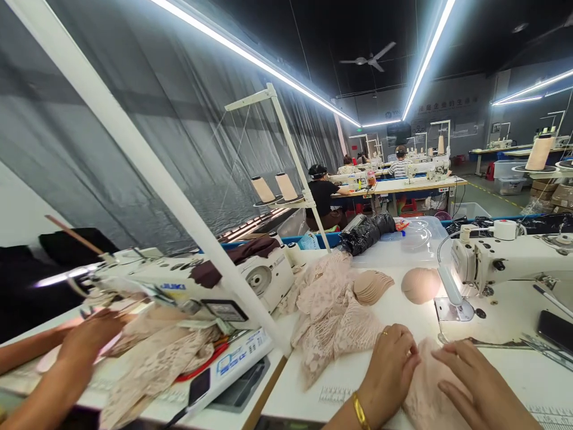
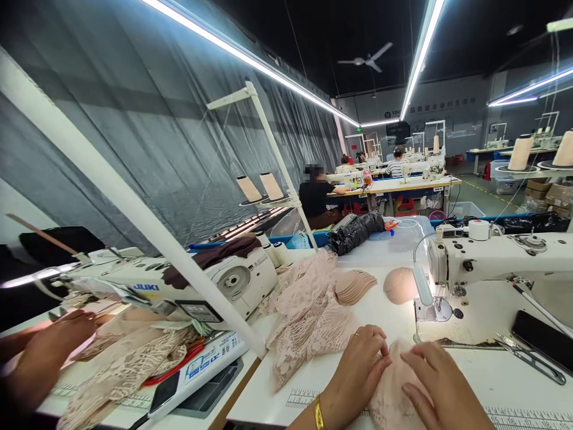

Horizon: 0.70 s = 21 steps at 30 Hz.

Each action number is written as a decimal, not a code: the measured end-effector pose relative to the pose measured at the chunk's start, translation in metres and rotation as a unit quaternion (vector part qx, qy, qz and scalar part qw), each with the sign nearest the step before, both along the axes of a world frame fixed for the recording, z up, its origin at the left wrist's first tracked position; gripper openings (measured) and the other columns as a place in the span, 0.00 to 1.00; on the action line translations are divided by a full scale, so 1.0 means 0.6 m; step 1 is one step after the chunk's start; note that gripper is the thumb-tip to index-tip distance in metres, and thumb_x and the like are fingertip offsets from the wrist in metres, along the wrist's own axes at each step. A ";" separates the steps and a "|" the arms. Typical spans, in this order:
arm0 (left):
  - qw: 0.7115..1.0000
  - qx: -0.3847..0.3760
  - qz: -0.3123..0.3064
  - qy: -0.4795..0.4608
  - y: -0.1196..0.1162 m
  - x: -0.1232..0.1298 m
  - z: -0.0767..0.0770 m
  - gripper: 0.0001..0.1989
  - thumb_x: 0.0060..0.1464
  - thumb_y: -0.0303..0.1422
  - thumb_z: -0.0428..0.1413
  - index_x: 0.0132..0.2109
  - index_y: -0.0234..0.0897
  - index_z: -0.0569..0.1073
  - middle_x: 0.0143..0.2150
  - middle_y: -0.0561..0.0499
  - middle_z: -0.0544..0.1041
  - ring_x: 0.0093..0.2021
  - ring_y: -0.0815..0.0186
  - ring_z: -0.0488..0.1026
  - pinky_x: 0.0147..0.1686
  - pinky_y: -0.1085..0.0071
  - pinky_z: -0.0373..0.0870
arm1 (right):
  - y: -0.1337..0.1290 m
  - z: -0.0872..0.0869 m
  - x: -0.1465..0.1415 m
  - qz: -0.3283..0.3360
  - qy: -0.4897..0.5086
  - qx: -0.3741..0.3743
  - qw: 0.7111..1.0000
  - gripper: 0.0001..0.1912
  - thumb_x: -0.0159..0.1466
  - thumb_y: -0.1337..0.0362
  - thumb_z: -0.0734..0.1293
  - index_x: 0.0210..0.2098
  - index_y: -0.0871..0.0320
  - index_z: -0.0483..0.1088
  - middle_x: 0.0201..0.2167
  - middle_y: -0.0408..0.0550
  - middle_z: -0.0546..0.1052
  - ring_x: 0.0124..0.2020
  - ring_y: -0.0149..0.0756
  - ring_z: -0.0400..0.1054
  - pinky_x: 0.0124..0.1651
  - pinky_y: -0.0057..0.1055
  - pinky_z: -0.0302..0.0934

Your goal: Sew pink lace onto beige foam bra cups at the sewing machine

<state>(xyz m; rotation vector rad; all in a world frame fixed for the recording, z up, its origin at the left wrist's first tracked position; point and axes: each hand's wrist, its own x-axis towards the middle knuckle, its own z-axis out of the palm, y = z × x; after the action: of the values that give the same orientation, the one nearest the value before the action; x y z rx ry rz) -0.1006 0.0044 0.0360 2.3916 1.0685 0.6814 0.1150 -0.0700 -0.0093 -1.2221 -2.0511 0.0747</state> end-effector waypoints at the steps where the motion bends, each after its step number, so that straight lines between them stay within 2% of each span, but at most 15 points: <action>1: 0.999 -0.012 -0.033 -0.036 -0.004 -0.001 0.005 0.07 0.62 0.21 0.54 0.42 0.38 0.72 0.49 0.45 0.77 0.50 0.56 0.73 0.51 0.59 0.67 | 0.010 0.018 0.004 -0.008 0.040 -0.029 0.999 0.21 0.76 0.57 0.65 0.66 0.50 0.68 0.58 0.55 0.78 0.59 0.48 0.73 0.59 0.42 0.69; 3: 0.991 -0.059 -0.071 -0.092 -0.011 -0.006 0.013 0.05 0.65 0.25 0.53 0.43 0.39 0.72 0.45 0.47 0.78 0.46 0.60 0.73 0.48 0.63 0.67 | 0.026 0.047 0.005 -0.003 0.109 -0.117 0.987 0.19 0.75 0.53 0.65 0.62 0.50 0.71 0.56 0.54 0.79 0.57 0.48 0.74 0.59 0.43 0.69; 4: 0.987 -0.092 -0.067 -0.114 -0.012 -0.009 0.016 0.03 0.64 0.27 0.56 0.44 0.39 0.73 0.43 0.48 0.77 0.44 0.60 0.73 0.47 0.65 0.67 | 0.032 0.058 0.002 0.004 0.138 -0.164 0.977 0.16 0.75 0.52 0.64 0.56 0.51 0.74 0.50 0.52 0.81 0.53 0.47 0.76 0.55 0.41 0.69; 6: 0.971 -0.176 -0.031 -0.158 -0.011 -0.014 0.017 0.11 0.57 0.31 0.63 0.47 0.39 0.74 0.41 0.51 0.76 0.41 0.62 0.71 0.43 0.67 0.66 | 0.036 0.068 -0.004 0.020 0.180 -0.229 0.956 0.17 0.77 0.50 0.60 0.43 0.52 0.75 0.40 0.47 0.80 0.43 0.42 0.76 0.48 0.36 0.68; 8: 0.932 -0.284 0.001 -0.223 -0.006 -0.018 0.013 0.18 0.49 0.36 0.70 0.44 0.37 0.75 0.36 0.54 0.73 0.37 0.64 0.68 0.38 0.70 0.62 | 0.033 0.067 -0.005 0.019 0.205 -0.248 0.947 0.20 0.77 0.48 0.58 0.39 0.52 0.73 0.36 0.45 0.79 0.40 0.41 0.74 0.45 0.34 0.66; 10: 0.876 -0.377 0.004 -0.300 -0.005 -0.019 0.010 0.23 0.45 0.44 0.74 0.38 0.36 0.73 0.31 0.56 0.68 0.33 0.67 0.64 0.35 0.72 0.59 | 0.026 0.060 -0.003 0.008 0.223 -0.259 0.940 0.22 0.77 0.45 0.58 0.40 0.52 0.73 0.35 0.44 0.78 0.39 0.40 0.72 0.44 0.32 0.64; 12: 0.828 -0.420 -0.011 -0.372 -0.012 -0.013 0.010 0.28 0.42 0.49 0.76 0.37 0.36 0.73 0.32 0.55 0.70 0.34 0.68 0.66 0.36 0.72 0.61 | 0.017 0.054 0.000 -0.007 0.240 -0.271 0.932 0.24 0.76 0.42 0.57 0.39 0.51 0.73 0.34 0.43 0.77 0.38 0.40 0.71 0.42 0.31 0.64; 14: 0.804 -0.426 -0.027 -0.414 -0.023 -0.004 0.015 0.29 0.43 0.50 0.76 0.41 0.34 0.75 0.36 0.51 0.74 0.35 0.67 0.68 0.38 0.72 0.63 | 0.008 0.052 0.000 -0.004 0.251 -0.269 0.930 0.25 0.76 0.40 0.57 0.39 0.51 0.73 0.35 0.44 0.77 0.39 0.41 0.71 0.43 0.31 0.64; 17: 0.806 -0.425 -0.028 -0.410 -0.029 0.009 0.023 0.29 0.47 0.53 0.73 0.35 0.36 0.69 0.30 0.55 0.70 0.29 0.71 0.63 0.32 0.74 0.60 | 0.003 0.060 -0.001 0.003 0.297 -0.250 0.922 0.25 0.74 0.39 0.59 0.37 0.50 0.73 0.37 0.45 0.78 0.42 0.42 0.72 0.48 0.34 0.64; 19: 0.859 -0.386 -0.020 -0.336 -0.012 0.010 0.030 0.32 0.47 0.59 0.69 0.33 0.40 0.62 0.27 0.57 0.66 0.27 0.71 0.61 0.29 0.74 0.60 | 0.011 0.065 -0.001 0.003 0.369 -0.269 0.890 0.26 0.72 0.37 0.61 0.34 0.51 0.71 0.32 0.44 0.77 0.37 0.42 0.71 0.44 0.34 0.65; 21: 0.926 -0.300 0.001 -0.228 0.025 0.002 0.042 0.31 0.52 0.63 0.62 0.36 0.40 0.63 0.30 0.55 0.70 0.29 0.68 0.66 0.30 0.72 0.66 | 0.027 0.063 0.002 -0.007 0.441 -0.308 0.843 0.28 0.70 0.34 0.63 0.31 0.51 0.68 0.25 0.41 0.74 0.28 0.39 0.68 0.36 0.33 0.62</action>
<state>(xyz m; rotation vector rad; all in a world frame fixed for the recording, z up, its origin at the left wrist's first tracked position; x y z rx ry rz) -0.0995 0.0191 0.0610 1.6067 0.9070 0.7322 0.1164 -0.0540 0.0288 -1.2186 -1.1989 1.1467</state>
